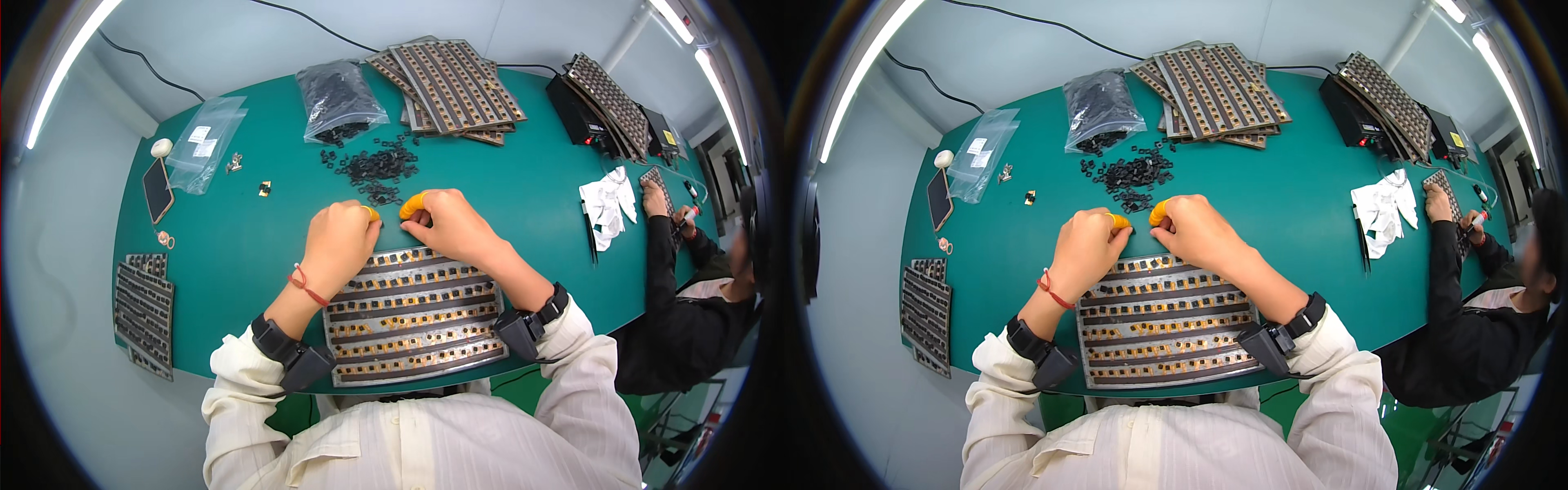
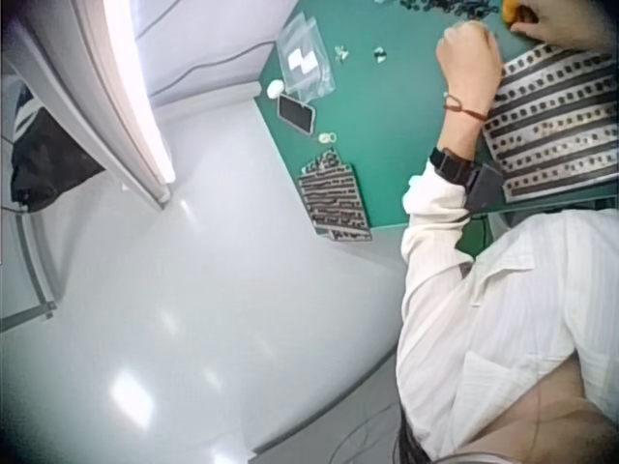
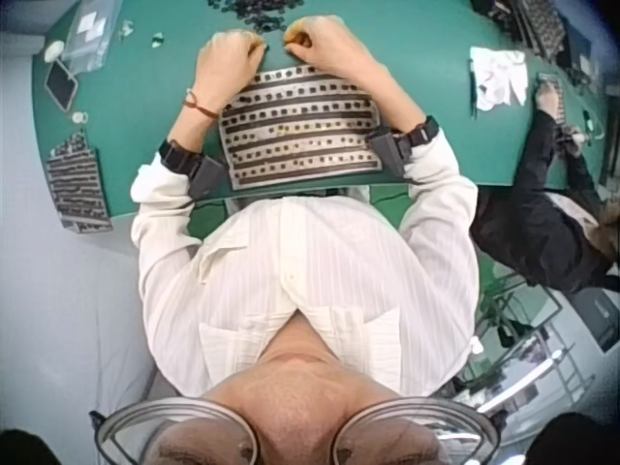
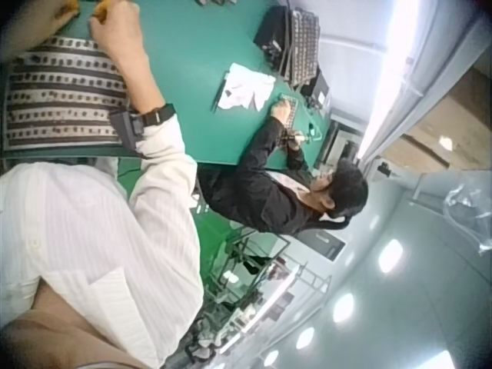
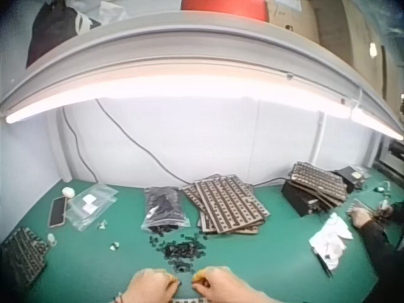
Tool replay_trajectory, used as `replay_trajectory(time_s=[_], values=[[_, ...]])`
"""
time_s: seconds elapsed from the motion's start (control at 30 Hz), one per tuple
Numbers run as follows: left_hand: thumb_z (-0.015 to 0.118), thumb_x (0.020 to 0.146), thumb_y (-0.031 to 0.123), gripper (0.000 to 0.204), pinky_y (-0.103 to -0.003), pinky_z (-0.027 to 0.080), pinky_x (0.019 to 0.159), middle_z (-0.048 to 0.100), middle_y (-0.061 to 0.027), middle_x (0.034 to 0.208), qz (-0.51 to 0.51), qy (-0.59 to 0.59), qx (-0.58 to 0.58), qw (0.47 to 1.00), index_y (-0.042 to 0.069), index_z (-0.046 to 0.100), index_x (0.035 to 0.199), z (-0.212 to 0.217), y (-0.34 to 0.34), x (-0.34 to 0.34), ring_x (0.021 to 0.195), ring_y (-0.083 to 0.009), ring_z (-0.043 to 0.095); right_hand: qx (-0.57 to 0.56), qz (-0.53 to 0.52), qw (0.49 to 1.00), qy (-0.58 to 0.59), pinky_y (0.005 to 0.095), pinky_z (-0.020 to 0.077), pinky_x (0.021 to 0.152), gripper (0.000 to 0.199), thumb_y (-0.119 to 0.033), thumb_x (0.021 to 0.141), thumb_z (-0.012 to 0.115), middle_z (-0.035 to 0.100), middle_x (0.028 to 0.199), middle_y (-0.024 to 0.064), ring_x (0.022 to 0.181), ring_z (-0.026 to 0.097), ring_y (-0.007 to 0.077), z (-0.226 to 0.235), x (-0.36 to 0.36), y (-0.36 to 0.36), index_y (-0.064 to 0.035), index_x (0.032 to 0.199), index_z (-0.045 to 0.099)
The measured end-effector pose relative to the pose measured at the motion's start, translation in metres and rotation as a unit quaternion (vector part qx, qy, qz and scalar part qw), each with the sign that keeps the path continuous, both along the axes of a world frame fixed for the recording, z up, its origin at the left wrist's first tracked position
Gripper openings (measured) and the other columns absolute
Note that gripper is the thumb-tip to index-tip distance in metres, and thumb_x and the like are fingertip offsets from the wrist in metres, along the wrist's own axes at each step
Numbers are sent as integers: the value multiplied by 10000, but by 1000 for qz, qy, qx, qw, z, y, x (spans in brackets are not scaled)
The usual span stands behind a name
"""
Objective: Placing small black lens spacers or housings onto an array of camera sensors.
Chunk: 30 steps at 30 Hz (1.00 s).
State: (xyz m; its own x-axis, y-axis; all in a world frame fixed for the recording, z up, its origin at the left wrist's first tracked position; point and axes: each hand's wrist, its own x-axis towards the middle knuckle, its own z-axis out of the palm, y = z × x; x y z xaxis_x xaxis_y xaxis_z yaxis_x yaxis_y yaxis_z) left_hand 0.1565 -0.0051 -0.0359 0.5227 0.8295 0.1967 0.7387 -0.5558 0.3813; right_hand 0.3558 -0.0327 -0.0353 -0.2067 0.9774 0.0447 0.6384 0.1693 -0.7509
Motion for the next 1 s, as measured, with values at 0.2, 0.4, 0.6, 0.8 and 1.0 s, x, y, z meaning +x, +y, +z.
replay_trajectory(time_s=[0.2,0.4,0.6,0.8,1.0], values=[[727,834,119,144,-408,540,642,686,-162,824,13,-44,10,999,-14,734,891,-6,4,-11,730,-335,677,33,-5,999,-34,429,531,718,131,-59,788,744,670,825,204,793,666,360,-2,-10,-1,52,840,700],[739,824,131,165,-403,537,672,680,-164,830,-11,-116,-82,990,-19,727,893,-9,3,-3,756,-332,672,54,5,998,-43,451,511,741,117,-52,795,727,622,826,202,830,624,384,-3,-9,-6,49,797,669],[730,811,140,157,-433,528,673,654,-155,800,-30,-52,2,998,-16,721,828,-10,4,2,742,-345,650,39,59,995,-72,390,510,681,131,-61,823,733,612,825,147,762,643,304,23,-6,-55,40,892,689],[724,789,137,161,-416,522,646,645,-135,778,-14,-66,-16,998,-19,702,821,-14,4,4,712,-323,649,28,119,989,-78,418,524,718,134,-113,850,709,567,848,131,805,613,316,15,-13,-94,14,875,676],[727,791,134,153,-398,503,623,620,-118,753,-54,-102,-63,991,-13,700,826,6,-26,-24,672,-303,626,58,79,989,-108,405,530,662,152,-145,861,710,568,833,106,779,620,292,5,-21,-102,6,853,689]])
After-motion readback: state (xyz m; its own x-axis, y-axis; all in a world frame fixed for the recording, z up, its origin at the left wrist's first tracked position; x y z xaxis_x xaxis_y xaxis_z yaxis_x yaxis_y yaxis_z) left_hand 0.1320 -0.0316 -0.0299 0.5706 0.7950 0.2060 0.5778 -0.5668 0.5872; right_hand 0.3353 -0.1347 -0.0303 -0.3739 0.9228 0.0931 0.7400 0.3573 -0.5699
